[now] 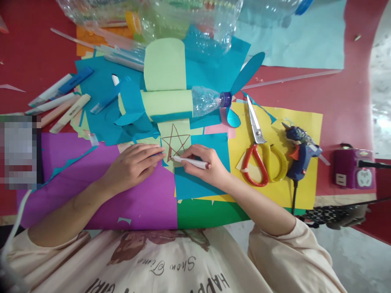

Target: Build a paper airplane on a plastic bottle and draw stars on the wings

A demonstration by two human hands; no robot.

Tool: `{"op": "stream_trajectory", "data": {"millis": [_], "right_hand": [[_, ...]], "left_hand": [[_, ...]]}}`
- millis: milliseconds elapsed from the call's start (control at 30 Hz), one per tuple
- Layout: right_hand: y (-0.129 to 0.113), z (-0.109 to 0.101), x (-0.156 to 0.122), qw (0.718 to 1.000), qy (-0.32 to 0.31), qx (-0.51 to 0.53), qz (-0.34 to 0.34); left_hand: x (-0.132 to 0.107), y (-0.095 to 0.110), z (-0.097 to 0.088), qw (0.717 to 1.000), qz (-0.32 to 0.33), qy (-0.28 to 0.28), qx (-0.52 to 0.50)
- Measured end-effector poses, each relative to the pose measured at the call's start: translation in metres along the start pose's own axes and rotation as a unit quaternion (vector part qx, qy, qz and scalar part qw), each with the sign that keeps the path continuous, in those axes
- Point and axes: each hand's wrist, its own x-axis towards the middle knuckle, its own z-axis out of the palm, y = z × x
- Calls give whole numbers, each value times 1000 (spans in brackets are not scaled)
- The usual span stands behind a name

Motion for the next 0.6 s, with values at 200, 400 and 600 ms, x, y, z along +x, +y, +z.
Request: {"op": "stream_trajectory", "data": {"millis": [200,400,600], "right_hand": [[0,0,0,1000,-14,12,-3],[3,2,-1,996,59,54,27],[2,3,0,996,60,53,41]], "left_hand": [[1,1,0,1000,15,19,6],[0,0,1,999,17,23,14],[1,1,0,1000,16,22,13]]}}
